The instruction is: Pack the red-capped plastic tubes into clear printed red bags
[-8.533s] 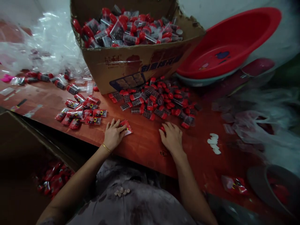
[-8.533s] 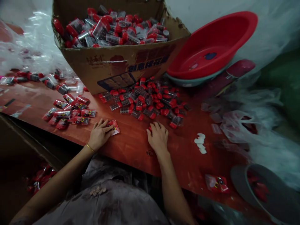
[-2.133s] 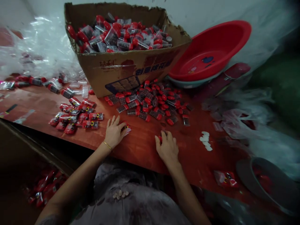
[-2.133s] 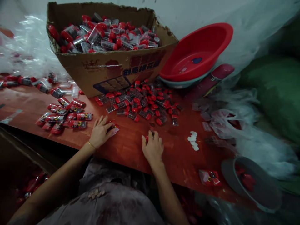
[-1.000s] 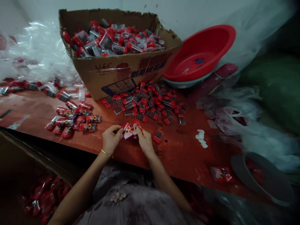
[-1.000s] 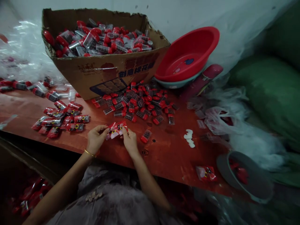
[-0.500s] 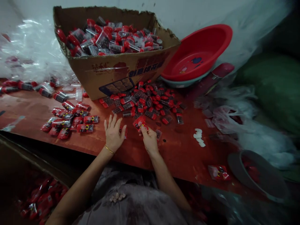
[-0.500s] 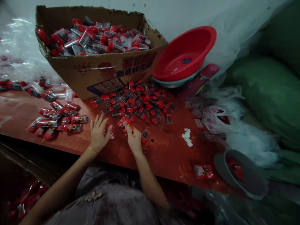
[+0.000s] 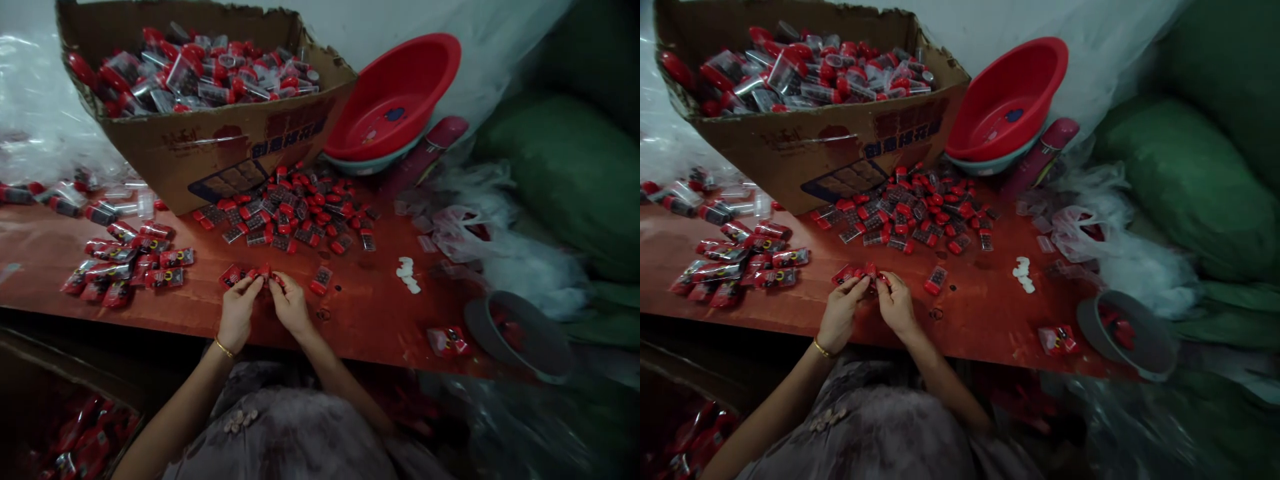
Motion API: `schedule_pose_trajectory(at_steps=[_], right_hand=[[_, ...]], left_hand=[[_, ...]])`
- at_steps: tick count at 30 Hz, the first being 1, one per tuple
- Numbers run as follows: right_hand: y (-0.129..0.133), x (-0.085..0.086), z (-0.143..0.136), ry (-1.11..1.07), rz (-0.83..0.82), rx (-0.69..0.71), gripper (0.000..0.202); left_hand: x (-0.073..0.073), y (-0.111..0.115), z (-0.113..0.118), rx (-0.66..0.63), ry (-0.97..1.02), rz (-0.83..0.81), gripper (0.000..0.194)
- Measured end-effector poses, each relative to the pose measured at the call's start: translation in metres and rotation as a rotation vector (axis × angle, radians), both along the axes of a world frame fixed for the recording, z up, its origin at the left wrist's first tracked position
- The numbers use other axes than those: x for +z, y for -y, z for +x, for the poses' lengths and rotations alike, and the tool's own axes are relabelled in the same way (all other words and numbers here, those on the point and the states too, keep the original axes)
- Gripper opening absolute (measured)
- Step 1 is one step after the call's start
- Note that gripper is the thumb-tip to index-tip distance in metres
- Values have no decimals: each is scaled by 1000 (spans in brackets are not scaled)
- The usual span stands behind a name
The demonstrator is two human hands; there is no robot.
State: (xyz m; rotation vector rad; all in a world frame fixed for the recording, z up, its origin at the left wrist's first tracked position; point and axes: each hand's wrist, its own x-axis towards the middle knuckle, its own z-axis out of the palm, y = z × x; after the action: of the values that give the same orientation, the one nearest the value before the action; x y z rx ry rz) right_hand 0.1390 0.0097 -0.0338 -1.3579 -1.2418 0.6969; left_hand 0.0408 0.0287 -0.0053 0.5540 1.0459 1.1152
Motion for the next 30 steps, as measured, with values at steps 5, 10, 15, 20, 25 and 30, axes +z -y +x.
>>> schedule_pose_trajectory(at_steps=[5,10,15,20,25,30], right_hand=[[5,-1,-4,-171,-122,28,33],[9,6,18,-107,-64,20,28],[13,11,107,643,-63,97,45],[20,11,150,1102,-200,291,47],[24,9,143,1091,-216,309,33],[33,13,130,974,-267,245,25]], left_hand=[[5,-1,3,-7,-12,31,35],[9,-6,-6,15,15,-53,34],[15,-14,-22,-100,78,-141,38],[14,-11,-20,-200,119,-258,30],[12,-8,-19,-224,134,-293,31],[10,-8,-22,-182,96,-273,38]])
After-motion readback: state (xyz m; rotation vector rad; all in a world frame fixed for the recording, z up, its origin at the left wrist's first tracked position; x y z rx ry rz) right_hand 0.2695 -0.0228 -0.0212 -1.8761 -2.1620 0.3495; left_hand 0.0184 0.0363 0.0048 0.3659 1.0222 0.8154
